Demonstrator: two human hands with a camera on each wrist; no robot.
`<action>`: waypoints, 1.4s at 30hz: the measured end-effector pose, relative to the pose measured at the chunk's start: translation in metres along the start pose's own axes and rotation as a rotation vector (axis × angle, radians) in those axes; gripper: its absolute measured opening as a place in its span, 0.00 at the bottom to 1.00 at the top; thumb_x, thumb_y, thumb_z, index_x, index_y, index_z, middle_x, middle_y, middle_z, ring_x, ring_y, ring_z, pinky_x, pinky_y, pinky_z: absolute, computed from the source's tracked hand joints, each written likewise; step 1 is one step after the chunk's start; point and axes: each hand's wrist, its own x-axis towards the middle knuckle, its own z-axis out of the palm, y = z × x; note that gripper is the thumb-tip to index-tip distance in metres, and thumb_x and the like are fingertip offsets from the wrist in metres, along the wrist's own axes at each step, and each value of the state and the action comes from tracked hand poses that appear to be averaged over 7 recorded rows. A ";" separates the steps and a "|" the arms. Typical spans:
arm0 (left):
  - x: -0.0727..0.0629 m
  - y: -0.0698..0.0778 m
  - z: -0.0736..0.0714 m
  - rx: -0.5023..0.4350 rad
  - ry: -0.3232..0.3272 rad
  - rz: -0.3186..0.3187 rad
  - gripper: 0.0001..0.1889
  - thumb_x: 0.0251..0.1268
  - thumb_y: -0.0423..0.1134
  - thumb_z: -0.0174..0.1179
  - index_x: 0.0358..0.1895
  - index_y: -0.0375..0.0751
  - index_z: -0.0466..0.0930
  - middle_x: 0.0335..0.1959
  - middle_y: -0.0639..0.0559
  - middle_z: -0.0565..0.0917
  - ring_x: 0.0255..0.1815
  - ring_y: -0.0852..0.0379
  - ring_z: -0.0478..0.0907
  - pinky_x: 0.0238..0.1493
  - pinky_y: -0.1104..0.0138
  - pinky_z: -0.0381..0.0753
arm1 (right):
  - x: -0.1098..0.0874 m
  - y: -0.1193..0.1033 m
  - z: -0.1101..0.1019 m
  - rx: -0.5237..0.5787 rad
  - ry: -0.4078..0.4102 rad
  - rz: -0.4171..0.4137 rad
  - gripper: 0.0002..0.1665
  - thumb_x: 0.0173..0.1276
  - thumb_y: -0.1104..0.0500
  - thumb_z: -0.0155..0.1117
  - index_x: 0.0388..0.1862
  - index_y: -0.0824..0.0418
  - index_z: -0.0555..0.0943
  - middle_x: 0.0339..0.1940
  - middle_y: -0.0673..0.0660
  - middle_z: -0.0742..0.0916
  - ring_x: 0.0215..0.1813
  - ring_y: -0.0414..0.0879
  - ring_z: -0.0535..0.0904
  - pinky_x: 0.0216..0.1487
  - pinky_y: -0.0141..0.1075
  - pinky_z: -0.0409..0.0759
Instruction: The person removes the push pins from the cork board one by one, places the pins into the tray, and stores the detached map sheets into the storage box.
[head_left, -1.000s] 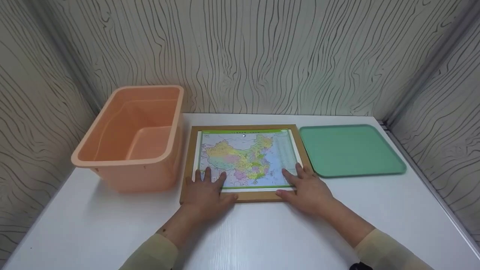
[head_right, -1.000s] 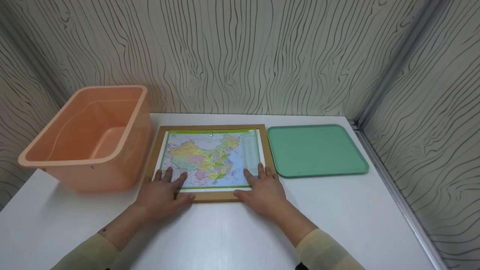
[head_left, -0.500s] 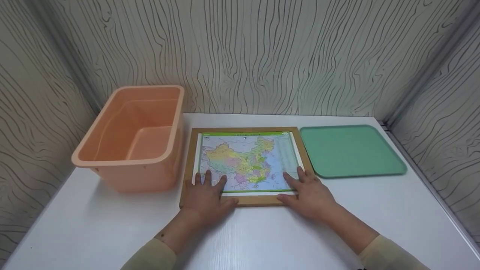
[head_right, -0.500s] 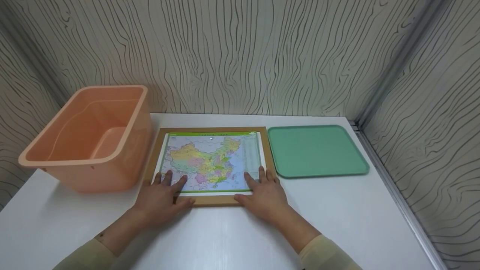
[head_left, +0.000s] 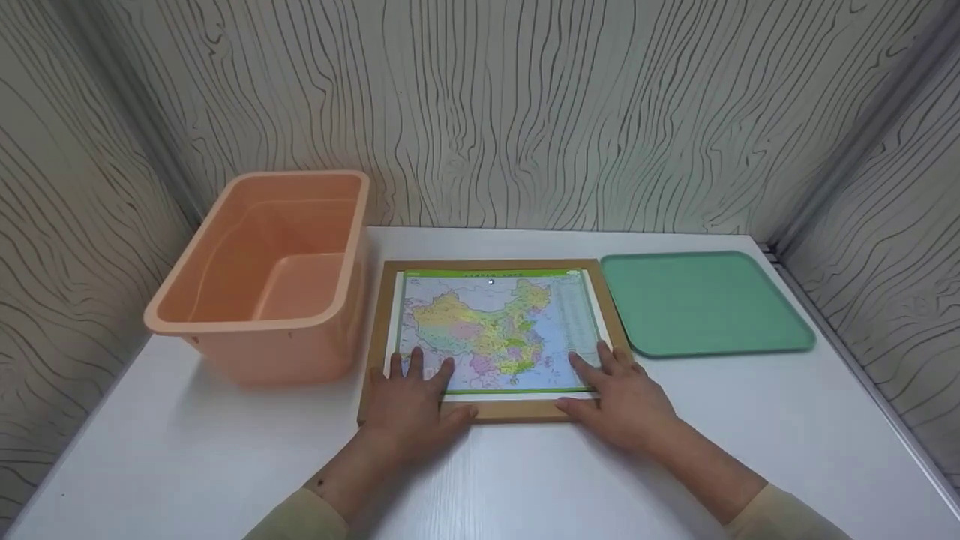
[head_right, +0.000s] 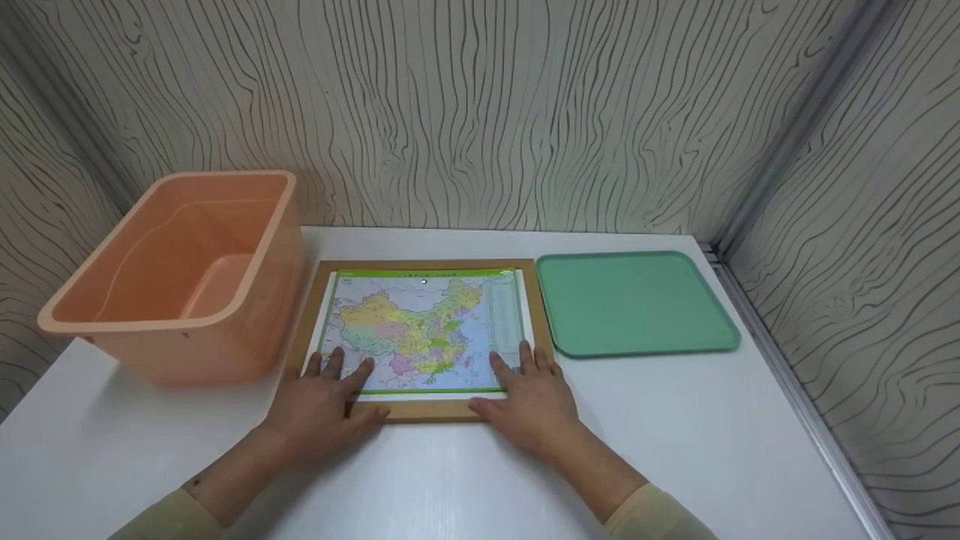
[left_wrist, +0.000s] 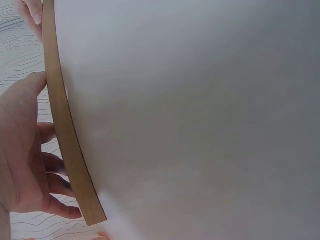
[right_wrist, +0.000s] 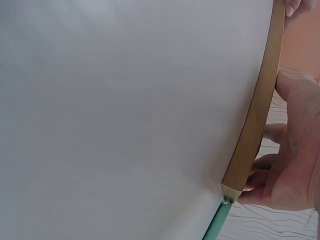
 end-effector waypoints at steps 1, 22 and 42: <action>0.000 0.000 -0.001 0.001 -0.004 -0.001 0.46 0.69 0.80 0.45 0.80 0.54 0.71 0.78 0.28 0.68 0.78 0.21 0.61 0.72 0.31 0.61 | 0.000 0.000 0.000 -0.001 -0.003 0.004 0.52 0.72 0.21 0.54 0.83 0.51 0.69 0.82 0.75 0.64 0.81 0.77 0.56 0.66 0.72 0.71; 0.002 -0.002 -0.004 0.008 -0.016 -0.009 0.47 0.67 0.81 0.47 0.79 0.55 0.73 0.77 0.29 0.69 0.77 0.22 0.63 0.71 0.30 0.62 | 0.002 -0.001 -0.001 0.019 -0.010 0.023 0.53 0.70 0.20 0.56 0.83 0.51 0.70 0.83 0.74 0.64 0.82 0.77 0.55 0.71 0.70 0.67; 0.003 -0.004 -0.012 -0.010 -0.029 0.020 0.47 0.66 0.82 0.46 0.78 0.54 0.74 0.75 0.28 0.71 0.75 0.21 0.66 0.69 0.30 0.65 | 0.003 -0.003 -0.006 0.021 -0.041 0.032 0.55 0.69 0.18 0.55 0.83 0.51 0.70 0.83 0.73 0.63 0.83 0.74 0.54 0.76 0.67 0.62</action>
